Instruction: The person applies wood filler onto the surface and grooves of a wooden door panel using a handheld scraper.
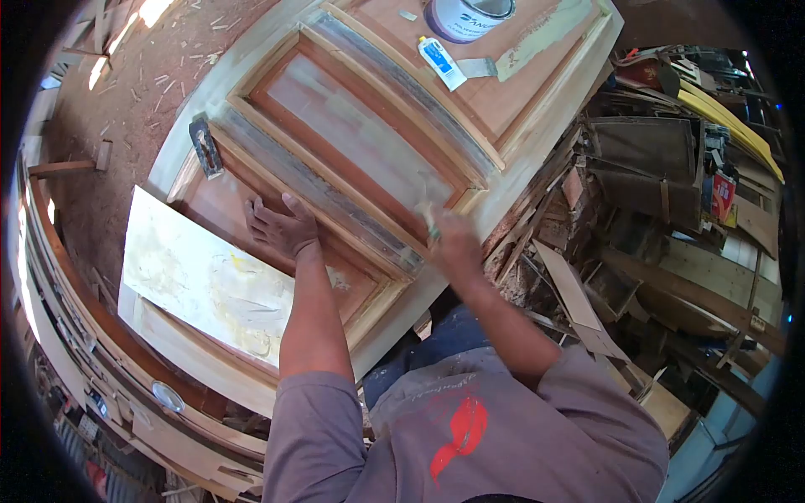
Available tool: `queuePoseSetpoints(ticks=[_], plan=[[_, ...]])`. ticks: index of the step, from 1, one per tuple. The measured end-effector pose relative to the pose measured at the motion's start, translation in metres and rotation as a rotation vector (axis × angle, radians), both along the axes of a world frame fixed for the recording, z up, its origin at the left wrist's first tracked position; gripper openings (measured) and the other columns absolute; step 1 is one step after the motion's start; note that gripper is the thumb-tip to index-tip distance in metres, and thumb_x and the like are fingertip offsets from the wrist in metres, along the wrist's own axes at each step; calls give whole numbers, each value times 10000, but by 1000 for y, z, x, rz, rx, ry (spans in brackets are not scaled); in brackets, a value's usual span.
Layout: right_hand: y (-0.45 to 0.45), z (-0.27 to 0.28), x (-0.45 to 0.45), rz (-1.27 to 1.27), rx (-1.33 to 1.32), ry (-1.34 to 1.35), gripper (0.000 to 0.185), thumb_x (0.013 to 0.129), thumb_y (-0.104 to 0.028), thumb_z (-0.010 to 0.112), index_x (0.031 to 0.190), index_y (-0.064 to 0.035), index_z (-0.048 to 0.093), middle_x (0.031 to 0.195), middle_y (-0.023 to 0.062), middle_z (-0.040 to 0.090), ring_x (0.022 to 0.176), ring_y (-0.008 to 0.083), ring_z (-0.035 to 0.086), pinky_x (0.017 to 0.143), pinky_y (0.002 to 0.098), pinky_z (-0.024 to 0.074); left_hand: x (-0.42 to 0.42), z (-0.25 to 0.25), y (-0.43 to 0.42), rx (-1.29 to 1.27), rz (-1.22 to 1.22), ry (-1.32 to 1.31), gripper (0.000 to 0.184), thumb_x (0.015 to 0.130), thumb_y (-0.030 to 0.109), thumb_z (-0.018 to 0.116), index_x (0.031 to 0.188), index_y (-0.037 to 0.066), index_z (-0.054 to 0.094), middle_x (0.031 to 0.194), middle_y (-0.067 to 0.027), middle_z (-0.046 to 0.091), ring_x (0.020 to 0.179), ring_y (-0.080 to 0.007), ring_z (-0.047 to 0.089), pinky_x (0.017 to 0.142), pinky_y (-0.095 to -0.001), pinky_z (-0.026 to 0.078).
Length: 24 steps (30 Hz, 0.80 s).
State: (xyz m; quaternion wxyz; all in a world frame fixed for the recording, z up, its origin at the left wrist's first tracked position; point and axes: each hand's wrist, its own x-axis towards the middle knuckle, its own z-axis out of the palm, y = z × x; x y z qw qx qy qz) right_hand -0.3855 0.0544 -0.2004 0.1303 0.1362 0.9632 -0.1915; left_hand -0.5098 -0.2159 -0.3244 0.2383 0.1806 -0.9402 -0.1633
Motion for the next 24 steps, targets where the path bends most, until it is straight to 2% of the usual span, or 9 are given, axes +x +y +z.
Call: queuePoseSetpoints(ticks=[4, 7, 10, 13, 16, 19, 21, 24], plan=[[37, -22, -50, 49, 71, 109, 438, 866, -89, 650, 1299, -29, 682, 1145, 213, 698, 1105, 415, 632, 1020, 499, 482, 1, 2, 1, 4, -5, 11, 602, 978, 532, 531, 1288, 17, 557, 1415, -222, 556, 1340, -416, 496, 1113, -582, 350], [28, -32, -46, 152, 100, 243, 438, 831, -111, 674, 1262, -36, 685, 1104, 199, 715, 1070, 389, 640, 965, 488, 505, 1, 1, 0, -20, 6, -28, 596, 965, 514, 539, 1284, 11, 554, 1418, -230, 531, 1329, -412, 486, 1104, -573, 353], [3, -30, -18, 149, 54, -27, 434, 828, -115, 679, 1257, -44, 694, 1112, 193, 717, 1085, 390, 643, 971, 481, 504, 2, -2, -2, -9, -6, -20, 599, 964, 516, 537, 1295, 17, 546, 1430, -233, 520, 1331, -413, 480, 1113, -579, 345], [-15, -22, 8, 176, -22, 78, 445, 810, -57, 658, 1253, -54, 702, 1119, 201, 713, 1086, 399, 640, 951, 483, 512, 2, -1, -2, -8, -12, -22, 588, 963, 505, 545, 1305, 27, 539, 1438, -230, 516, 1331, -414, 479, 1110, -578, 348], [-4, -6, -1, 136, -216, -63, 468, 807, -13, 634, 1269, -57, 693, 1139, 209, 701, 1110, 410, 629, 966, 491, 508, 1, 2, -1, 3, -2, -32, 570, 950, 478, 566, 1305, 33, 538, 1434, -233, 519, 1327, -417, 483, 1107, -572, 352], [13, -4, -51, 197, -203, 245, 504, 804, 13, 612, 1299, -52, 679, 1151, 213, 694, 1100, 419, 633, 990, 502, 500, -1, 9, 1, 18, 0, -15, 555, 935, 455, 580, 1300, 39, 538, 1428, -230, 524, 1323, -415, 492, 1102, -569, 358], [18, -10, -108, 204, -241, 310, 520, 821, 29, 598, 1331, -46, 662, 1219, 214, 691, 1172, 410, 630, 1037, 485, 494, -1, 13, 1, 19, 0, -19, 556, 921, 441, 586, 1299, 37, 538, 1423, -226, 531, 1326, -411, 499, 1098, -567, 364], [-3, -3, -204, 371, -345, 381, 545, 845, 71, 547, 1369, -45, 636, 1340, 208, 658, 1297, 379, 591, 1087, 451, 491, -3, 15, 1, 27, 4, -20, 554, 904, 415, 607, 1300, 34, 542, 1431, -220, 533, 1341, -409, 496, 1104, -572, 360]])
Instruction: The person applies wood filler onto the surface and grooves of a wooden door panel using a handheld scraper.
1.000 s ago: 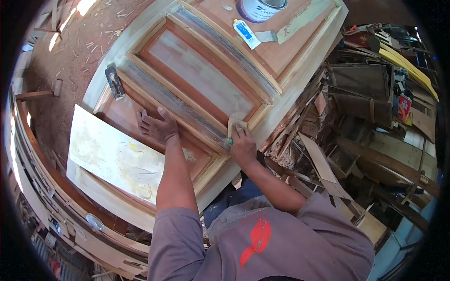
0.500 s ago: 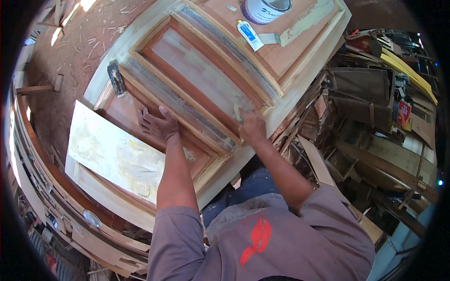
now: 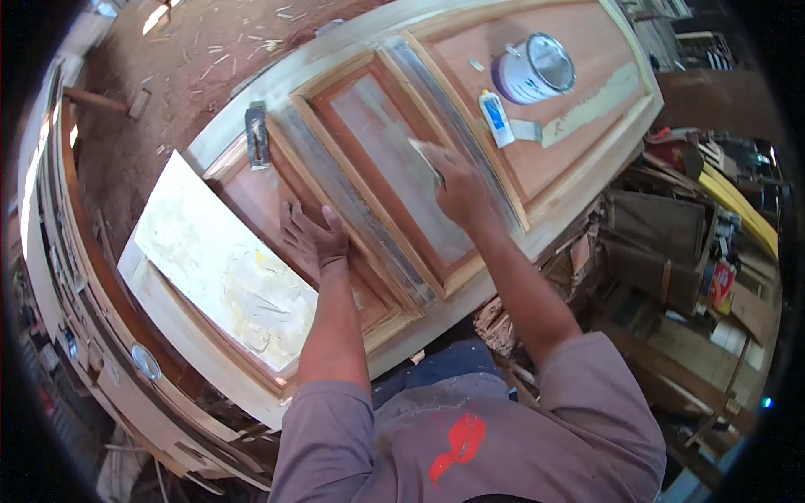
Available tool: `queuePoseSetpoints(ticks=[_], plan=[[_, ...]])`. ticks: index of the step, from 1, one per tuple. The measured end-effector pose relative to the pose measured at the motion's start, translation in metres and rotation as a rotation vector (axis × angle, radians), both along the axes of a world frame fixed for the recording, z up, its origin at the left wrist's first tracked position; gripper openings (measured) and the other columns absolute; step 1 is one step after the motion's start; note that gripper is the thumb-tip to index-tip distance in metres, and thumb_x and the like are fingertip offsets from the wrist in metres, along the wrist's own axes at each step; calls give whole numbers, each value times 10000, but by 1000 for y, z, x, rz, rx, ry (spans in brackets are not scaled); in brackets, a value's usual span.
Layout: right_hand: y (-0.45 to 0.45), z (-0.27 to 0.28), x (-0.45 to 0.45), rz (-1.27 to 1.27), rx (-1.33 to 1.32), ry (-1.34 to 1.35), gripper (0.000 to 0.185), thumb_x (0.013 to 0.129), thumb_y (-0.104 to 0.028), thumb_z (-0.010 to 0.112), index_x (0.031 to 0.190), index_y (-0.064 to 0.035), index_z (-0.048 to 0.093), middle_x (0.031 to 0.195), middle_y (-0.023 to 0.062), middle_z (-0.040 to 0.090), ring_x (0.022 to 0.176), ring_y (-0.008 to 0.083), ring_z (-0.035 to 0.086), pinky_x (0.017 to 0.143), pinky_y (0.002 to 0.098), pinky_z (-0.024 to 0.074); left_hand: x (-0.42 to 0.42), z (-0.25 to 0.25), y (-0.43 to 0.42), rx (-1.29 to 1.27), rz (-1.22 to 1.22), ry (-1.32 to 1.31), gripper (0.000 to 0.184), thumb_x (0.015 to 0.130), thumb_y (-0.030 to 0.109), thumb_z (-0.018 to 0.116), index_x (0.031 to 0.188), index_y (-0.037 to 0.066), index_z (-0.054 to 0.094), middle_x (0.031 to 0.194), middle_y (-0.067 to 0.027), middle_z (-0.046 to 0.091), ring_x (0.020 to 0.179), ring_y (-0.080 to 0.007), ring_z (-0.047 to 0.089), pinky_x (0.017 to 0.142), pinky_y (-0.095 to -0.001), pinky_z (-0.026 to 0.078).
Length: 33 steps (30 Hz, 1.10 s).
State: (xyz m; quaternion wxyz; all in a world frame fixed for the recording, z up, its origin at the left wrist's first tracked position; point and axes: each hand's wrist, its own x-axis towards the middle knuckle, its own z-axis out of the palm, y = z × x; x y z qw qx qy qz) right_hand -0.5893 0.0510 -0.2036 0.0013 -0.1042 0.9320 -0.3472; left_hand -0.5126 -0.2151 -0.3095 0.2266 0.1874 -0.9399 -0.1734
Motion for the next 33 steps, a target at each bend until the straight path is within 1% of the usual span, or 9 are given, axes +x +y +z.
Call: queuePoseSetpoints(ticks=[4, 10, 13, 16, 19, 22, 25, 31, 33], plan=[[-39, -46, -97, 233, 65, 215, 576, 862, 92, 508, 1403, -73, 617, 1380, 182, 648, 1325, 347, 585, 1099, 434, 497, -1, -5, -3, 3, 29, -40, 563, 885, 388, 636, 1317, 36, 554, 1446, -213, 526, 1351, -416, 482, 1125, -571, 345], [-75, -92, -155, 318, 271, 330, 521, 902, 19, 519, 1417, -5, 589, 1389, 206, 639, 1345, 360, 571, 1113, 433, 487, -2, -5, -3, 40, 56, -45, 613, 906, 440, 619, 1365, 40, 555, 1449, -211, 528, 1353, -427, 461, 1147, -575, 326], [-80, -106, -144, 220, 432, 303, 498, 927, -34, 521, 1416, 51, 568, 1410, 223, 628, 1361, 376, 563, 1122, 427, 479, -2, 0, -1, 62, 68, -49, 618, 907, 453, 614, 1362, 38, 564, 1459, -209, 525, 1344, -430, 467, 1147, -573, 330], [-70, -103, -120, 238, 609, 308, 500, 944, -76, 528, 1421, 69, 557, 1424, 237, 619, 1377, 377, 556, 1105, 418, 495, -4, 4, 0, 74, 71, -39, 624, 906, 457, 614, 1365, 38, 567, 1469, -208, 523, 1339, -432, 472, 1142, -572, 339], [-59, -93, -99, 326, 754, 171, 532, 948, -103, 550, 1449, 76, 528, 1453, 252, 593, 1414, 385, 522, 1067, 415, 522, -3, 3, -2, 65, 66, -37, 629, 906, 462, 616, 1370, 38, 569, 1473, -205, 524, 1337, -428, 477, 1135, -569, 349], [-59, -72, -75, 401, 1034, 155, 522, 973, -137, 501, 1449, 74, 535, 1378, 209, 647, 1254, 312, 640, 981, 416, 559, -2, 2, -1, 66, 70, -19, 629, 904, 462, 620, 1367, 38, 574, 1474, -200, 527, 1341, -421, 480, 1133, -563, 356], [-58, -32, -72, 595, 1068, -230, 519, 969, -168, 528, 1419, 90, 552, 1284, 202, 697, 1180, 320, 678, 907, 443, 580, -2, 4, -3, 72, 79, -25, 625, 904, 460, 624, 1362, 37, 580, 1472, -196, 531, 1344, -413, 482, 1133, -557, 359], [-49, 22, -120, 526, 812, -464, 382, 920, -124, 560, 1262, -71, 723, 1106, 239, 741, 1081, 371, 701, 914, 473, 565, -2, 8, -3, 93, 96, -32, 630, 885, 446, 655, 1366, 46, 584, 1468, -179, 536, 1340, -410, 485, 1135, -547, 361], [-47, 11, -156, 546, 458, -50, 383, 888, -82, 582, 1230, -122, 750, 1159, 235, 728, 1096, 400, 683, 958, 492, 544, -2, 7, -4, 92, 95, -34, 637, 875, 444, 668, 1371, 53, 582, 1468, -171, 536, 1339, -412, 484, 1136, -547, 361]])
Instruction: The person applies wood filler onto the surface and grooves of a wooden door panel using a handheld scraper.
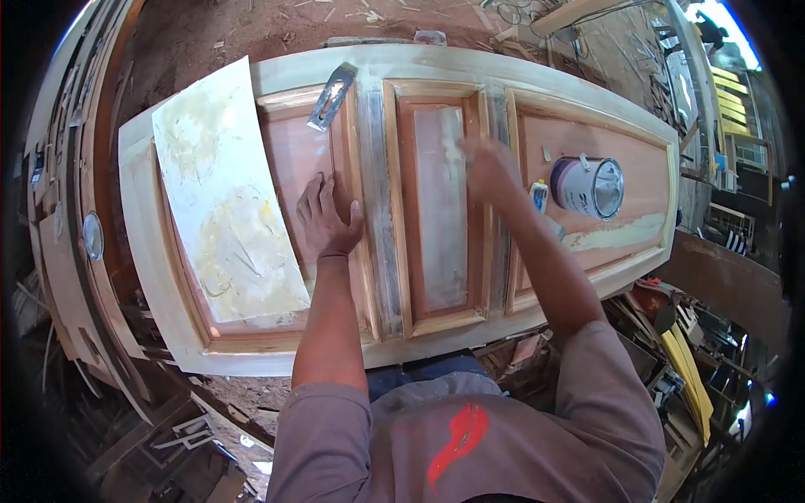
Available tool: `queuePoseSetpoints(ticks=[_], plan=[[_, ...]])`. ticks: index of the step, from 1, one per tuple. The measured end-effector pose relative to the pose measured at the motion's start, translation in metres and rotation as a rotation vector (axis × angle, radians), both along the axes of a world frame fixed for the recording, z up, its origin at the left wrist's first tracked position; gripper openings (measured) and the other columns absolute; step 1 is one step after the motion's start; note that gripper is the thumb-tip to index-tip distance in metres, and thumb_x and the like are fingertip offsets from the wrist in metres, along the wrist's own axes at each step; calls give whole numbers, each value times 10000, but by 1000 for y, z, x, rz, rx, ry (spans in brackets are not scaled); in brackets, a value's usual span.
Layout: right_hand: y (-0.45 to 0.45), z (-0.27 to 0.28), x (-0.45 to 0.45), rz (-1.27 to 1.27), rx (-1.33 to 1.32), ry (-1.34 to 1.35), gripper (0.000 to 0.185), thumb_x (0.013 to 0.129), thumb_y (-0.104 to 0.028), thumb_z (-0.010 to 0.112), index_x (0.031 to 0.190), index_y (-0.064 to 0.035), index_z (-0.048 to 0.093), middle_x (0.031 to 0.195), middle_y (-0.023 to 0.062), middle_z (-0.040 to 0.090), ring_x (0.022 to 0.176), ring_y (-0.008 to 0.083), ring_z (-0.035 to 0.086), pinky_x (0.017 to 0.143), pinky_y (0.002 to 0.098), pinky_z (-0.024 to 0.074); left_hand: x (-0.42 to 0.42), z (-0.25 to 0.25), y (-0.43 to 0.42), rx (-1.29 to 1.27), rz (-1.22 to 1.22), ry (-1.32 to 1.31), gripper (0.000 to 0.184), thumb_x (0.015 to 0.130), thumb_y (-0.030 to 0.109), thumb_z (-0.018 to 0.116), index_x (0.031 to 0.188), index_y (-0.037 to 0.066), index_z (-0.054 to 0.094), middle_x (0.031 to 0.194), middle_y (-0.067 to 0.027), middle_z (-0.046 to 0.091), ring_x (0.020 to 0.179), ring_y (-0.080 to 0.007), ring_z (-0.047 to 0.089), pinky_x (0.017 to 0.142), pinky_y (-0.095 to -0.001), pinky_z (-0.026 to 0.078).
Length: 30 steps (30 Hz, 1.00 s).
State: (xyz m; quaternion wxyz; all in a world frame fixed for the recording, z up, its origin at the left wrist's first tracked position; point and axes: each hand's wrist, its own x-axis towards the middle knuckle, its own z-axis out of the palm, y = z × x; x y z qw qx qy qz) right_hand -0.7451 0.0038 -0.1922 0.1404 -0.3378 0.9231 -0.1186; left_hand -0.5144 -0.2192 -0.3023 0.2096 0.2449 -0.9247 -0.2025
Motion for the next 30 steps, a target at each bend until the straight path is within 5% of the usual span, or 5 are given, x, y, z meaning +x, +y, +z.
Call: queuePoseSetpoints(ticks=[2, 11, 14, 30], plan=[[-5, -44, -50, 71, -107, 108, 414, 855, -68, 634, 1256, -88, 734, 1192, 210, 730, 1134, 412, 676, 1013, 492, 520, 0, -3, 0, -14, -2, 14, 644, 865, 444, 680, 1375, 63, 580, 1470, -162, 536, 1340, -413, 483, 1136, -549, 361], [-15, -61, -62, 79, 113, 54, 415, 869, -123, 643, 1274, -112, 730, 1257, 203, 711, 1206, 391, 655, 1048, 467, 506, 0, -4, 1, -6, 14, -1, 631, 867, 438, 684, 1376, 79, 582, 1469, -153, 541, 1341, -396, 485, 1143, -546, 354], [-6, -45, -24, 103, 268, 40, 416, 884, -126, 595, 1278, -122, 729, 1256, 207, 709, 1214, 389, 653, 1046, 475, 508, 0, -5, 0, -25, 6, -7, 618, 876, 451, 670, 1353, 66, 593, 1466, -151, 546, 1339, -394, 488, 1140, -542, 357], [123, -21, 234, -3, 152, -117, 447, 846, -30, 577, 1276, -38, 699, 1202, 169, 705, 1132, 359, 647, 954, 462, 548, 2, -3, 2, -47, -1, 12, 602, 897, 472, 636, 1341, 68, 585, 1457, -151, 551, 1338, -385, 492, 1135, -541, 354]])
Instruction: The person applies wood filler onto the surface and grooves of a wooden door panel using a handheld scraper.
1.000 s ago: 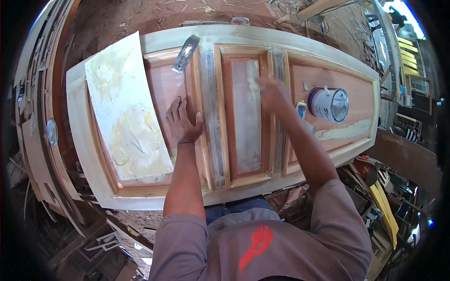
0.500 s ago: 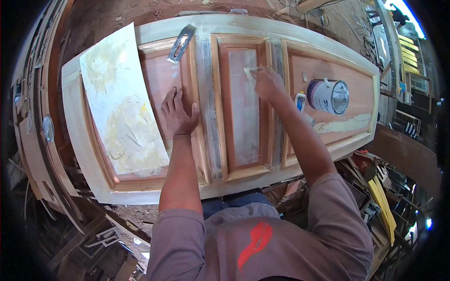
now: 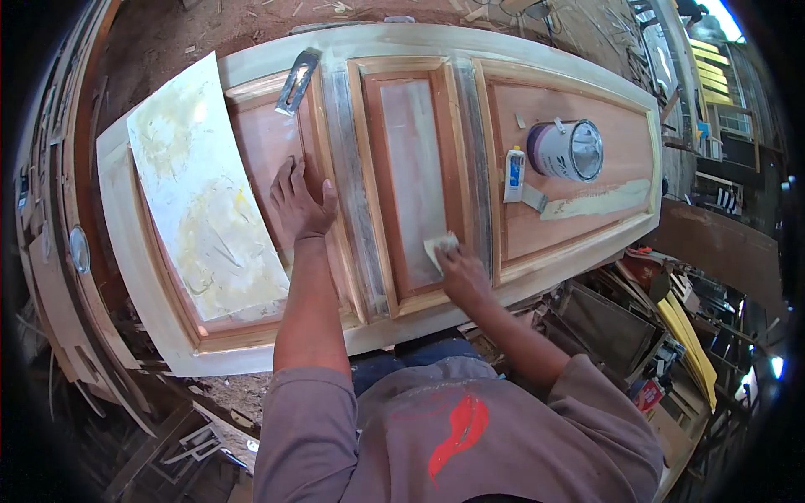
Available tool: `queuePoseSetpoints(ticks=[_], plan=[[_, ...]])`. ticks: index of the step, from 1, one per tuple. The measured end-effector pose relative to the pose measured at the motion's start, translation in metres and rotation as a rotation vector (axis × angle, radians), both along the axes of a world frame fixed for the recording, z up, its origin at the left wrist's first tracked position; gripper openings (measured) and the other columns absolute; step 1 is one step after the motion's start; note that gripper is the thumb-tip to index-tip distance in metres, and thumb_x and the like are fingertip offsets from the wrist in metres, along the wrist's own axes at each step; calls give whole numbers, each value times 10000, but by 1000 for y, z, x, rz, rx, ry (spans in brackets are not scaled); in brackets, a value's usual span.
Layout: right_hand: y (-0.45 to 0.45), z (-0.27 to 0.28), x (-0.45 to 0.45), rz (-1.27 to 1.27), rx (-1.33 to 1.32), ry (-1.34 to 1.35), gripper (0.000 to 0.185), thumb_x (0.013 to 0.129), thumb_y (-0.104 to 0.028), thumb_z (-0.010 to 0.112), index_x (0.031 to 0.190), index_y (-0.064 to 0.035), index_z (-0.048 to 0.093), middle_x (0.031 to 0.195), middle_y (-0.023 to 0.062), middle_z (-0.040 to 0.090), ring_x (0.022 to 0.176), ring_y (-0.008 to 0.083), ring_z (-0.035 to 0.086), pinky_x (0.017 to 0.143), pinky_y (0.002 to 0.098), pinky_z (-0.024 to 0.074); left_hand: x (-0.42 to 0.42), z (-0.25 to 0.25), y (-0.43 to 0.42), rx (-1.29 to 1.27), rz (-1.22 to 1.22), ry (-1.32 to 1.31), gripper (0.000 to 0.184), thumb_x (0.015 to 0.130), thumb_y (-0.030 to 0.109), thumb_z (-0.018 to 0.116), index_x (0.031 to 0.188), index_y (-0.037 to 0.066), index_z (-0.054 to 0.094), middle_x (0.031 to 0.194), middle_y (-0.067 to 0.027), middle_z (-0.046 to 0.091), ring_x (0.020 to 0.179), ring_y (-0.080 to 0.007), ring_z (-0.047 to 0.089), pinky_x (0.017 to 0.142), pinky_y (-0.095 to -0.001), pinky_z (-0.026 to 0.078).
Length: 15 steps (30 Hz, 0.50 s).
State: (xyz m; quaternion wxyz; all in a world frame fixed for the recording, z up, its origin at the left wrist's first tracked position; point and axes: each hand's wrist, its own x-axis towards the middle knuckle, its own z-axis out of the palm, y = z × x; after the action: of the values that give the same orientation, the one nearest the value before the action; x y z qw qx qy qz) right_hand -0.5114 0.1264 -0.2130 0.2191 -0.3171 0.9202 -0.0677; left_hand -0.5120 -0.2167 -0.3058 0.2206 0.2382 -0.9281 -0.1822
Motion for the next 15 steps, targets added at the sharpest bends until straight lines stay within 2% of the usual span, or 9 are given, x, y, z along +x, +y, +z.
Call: queuePoseSetpoints(ticks=[2, 5, 8, 10, 12, 13, 14, 15], plan=[[19, -2, 32, 26, 33, -15, 447, 865, -47, 569, 1301, -26, 668, 1260, 154, 682, 1146, 342, 641, 951, 469, 538, 1, -3, -1, 2, -3, 5, 602, 895, 469, 638, 1341, 69, 586, 1463, -149, 547, 1339, -386, 490, 1134, -541, 354], [30, 13, 52, 67, 26, -68, 449, 862, -32, 576, 1295, -49, 695, 1185, 159, 716, 1139, 373, 652, 961, 476, 545, 0, -5, -1, 8, -11, 28, 609, 891, 467, 640, 1350, 70, 586, 1466, -150, 542, 1336, -390, 490, 1136, -544, 352], [20, 15, 24, -6, 250, -404, 448, 887, -34, 566, 1321, -55, 673, 1189, 172, 707, 1141, 366, 658, 969, 488, 531, 0, 0, -1, 30, 5, 14, 614, 890, 464, 640, 1355, 67, 586, 1463, -153, 541, 1336, -392, 491, 1138, -547, 352], [-15, 20, -33, 6, 205, -295, 482, 901, -35, 558, 1376, -64, 629, 1207, 193, 688, 1139, 368, 658, 977, 496, 521, 0, 3, -1, 28, 12, 8, 611, 897, 471, 635, 1353, 67, 589, 1462, -154, 546, 1339, -390, 493, 1140, -547, 348], [-48, 6, -105, -4, 7, -123, 544, 903, -24, 535, 1444, -79, 559, 1251, 225, 658, 1149, 391, 646, 980, 501, 518, 0, 4, 0, 32, 6, 8, 605, 916, 487, 621, 1351, 68, 594, 1468, -157, 554, 1344, -388, 490, 1142, -538, 341], [-54, -22, -143, 45, -234, 43, 504, 899, -3, 505, 1396, -58, 576, 1224, 254, 659, 1128, 420, 647, 959, 516, 518, 1, 0, -2, 14, 0, 5, 604, 914, 484, 629, 1354, 72, 593, 1462, -155, 555, 1345, -387, 490, 1143, -534, 344], [-99, 7, -180, -118, -51, -45, 464, 901, 7, 476, 1351, -36, 580, 1190, 278, 676, 1108, 458, 652, 936, 537, 519, 1, -1, -2, 21, -1, 10, 602, 912, 479, 635, 1354, 74, 593, 1458, -155, 556, 1344, -387, 491, 1142, -535, 345], [-120, 5, -207, -112, -146, 88, 434, 902, 10, 462, 1306, -64, 605, 1149, 266, 704, 1083, 472, 667, 920, 544, 525, 0, -1, -2, 26, 1, 15, 599, 910, 475, 641, 1354, 77, 592, 1454, -155, 557, 1342, -387, 491, 1141, -536, 347]])
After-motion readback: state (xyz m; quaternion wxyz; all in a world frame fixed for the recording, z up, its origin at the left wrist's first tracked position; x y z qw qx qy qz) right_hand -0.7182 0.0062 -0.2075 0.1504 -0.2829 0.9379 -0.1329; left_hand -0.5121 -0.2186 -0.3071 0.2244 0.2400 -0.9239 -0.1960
